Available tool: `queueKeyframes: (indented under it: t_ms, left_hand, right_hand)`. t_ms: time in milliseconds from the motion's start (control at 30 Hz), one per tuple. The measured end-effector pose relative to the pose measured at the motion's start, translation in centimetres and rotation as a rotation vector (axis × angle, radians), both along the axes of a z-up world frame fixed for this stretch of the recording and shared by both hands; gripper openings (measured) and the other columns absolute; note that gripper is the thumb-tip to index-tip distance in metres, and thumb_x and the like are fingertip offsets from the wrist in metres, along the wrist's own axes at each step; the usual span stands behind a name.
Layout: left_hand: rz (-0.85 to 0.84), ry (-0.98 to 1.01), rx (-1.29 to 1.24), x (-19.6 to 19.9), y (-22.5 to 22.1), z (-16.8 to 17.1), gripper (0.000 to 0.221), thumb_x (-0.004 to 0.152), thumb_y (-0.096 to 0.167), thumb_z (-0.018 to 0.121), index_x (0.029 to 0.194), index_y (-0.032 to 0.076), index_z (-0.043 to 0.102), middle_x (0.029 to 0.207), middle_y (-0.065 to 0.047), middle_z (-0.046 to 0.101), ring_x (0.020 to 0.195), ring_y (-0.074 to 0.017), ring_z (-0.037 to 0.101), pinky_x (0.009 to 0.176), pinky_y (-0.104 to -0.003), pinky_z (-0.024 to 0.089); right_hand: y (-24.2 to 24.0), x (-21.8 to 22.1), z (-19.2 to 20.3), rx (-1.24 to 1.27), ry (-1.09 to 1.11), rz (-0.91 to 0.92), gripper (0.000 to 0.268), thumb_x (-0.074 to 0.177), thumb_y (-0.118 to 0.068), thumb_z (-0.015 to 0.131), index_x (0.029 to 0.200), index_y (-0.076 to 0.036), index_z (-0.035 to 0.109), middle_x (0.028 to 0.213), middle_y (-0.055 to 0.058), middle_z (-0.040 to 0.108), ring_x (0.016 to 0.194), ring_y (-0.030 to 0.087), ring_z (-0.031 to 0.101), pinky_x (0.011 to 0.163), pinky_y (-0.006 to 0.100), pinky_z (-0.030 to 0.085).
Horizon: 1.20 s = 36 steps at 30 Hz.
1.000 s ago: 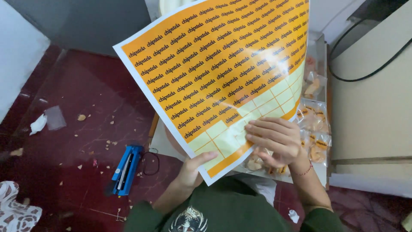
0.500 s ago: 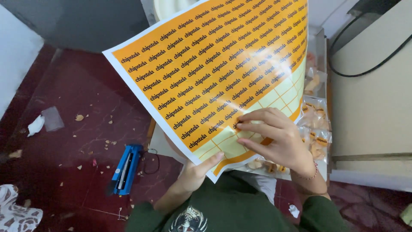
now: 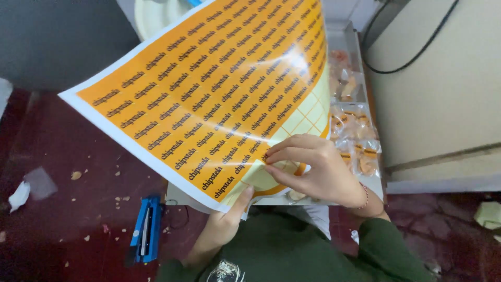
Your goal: Peeling adhesive labels from a large sheet and applying them to small plastic bags containing snacks.
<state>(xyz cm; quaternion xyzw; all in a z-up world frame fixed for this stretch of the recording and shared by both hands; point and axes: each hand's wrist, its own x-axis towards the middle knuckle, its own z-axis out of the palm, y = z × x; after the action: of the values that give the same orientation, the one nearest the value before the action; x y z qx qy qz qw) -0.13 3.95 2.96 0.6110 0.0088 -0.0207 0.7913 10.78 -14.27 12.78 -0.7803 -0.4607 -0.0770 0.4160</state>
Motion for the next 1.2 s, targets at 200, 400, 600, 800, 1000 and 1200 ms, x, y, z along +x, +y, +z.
queueKeyframes:
  t_ms: [200,400,600,800,1000,1200]
  left_hand:
    - [0.123,0.238,0.072,0.0,0.1,0.3,0.075,0.083,0.024,0.072,0.152,0.021,0.04,0.159,-0.002,0.048,0.145,-0.0215,0.05,0.114,-0.037,0.049]
    - [0.209,0.412,0.04,0.2,0.2,1.6,0.075,0.076,0.021,0.075,0.146,0.023,0.048,0.148,-0.001,0.062,0.132,-0.0174,0.064,0.098,-0.035,0.062]
    - [0.212,0.453,0.078,-0.1,0.4,1.2,0.076,0.074,0.022,0.074,0.146,0.021,0.049,0.151,0.0,0.06,0.134,-0.0208,0.063,0.106,-0.035,0.056]
    - [0.234,0.425,0.069,-0.4,0.9,0.2,0.073,0.075,0.019,0.074,0.145,0.019,0.05,0.147,-0.002,0.063,0.128,-0.0222,0.066,0.096,-0.036,0.061]
    - [0.119,0.34,-0.014,-0.9,3.1,-3.1,0.067,0.077,0.016,0.074,0.141,0.011,0.054,0.135,-0.008,0.07,0.107,-0.0226,0.073,0.071,-0.032,0.062]
    - [-0.329,0.051,-1.026,-1.3,5.0,-2.9,0.067,0.1,0.018,0.078,0.151,0.011,0.036,0.146,-0.013,0.054,0.128,-0.0297,0.059,0.101,-0.043,0.057]
  right_hand:
    - [-0.4,0.4,0.5,-0.101,0.054,-0.005,0.011,0.091,-0.016,0.076,0.095,-0.005,0.077,0.097,0.008,0.079,0.088,0.02,0.077,0.077,0.033,0.063]
    - [0.0,0.4,1.0,-0.133,0.046,0.018,0.009,0.093,-0.011,0.071,0.094,-0.004,0.077,0.093,0.007,0.079,0.081,0.019,0.076,0.069,0.03,0.061]
    - [0.7,0.2,-0.6,-0.089,-0.031,-0.091,0.005,0.083,-0.014,0.073,0.085,-0.01,0.076,0.082,0.01,0.076,0.076,0.031,0.075,0.066,0.038,0.058]
    - [0.9,0.4,-0.3,-0.132,-0.042,-0.082,0.012,0.094,-0.014,0.071,0.083,-0.009,0.07,0.074,0.001,0.071,0.062,0.016,0.067,0.057,0.03,0.05]
    - [0.8,0.6,-0.6,-0.118,0.071,-0.123,0.007,0.092,-0.014,0.069,0.086,-0.009,0.071,0.08,0.0,0.074,0.068,0.013,0.07,0.065,0.027,0.055]
    - [0.8,0.7,-0.4,-0.07,0.169,-0.148,0.006,0.089,-0.009,0.066,0.086,-0.008,0.072,0.085,0.0,0.077,0.074,0.01,0.073,0.071,0.024,0.058]
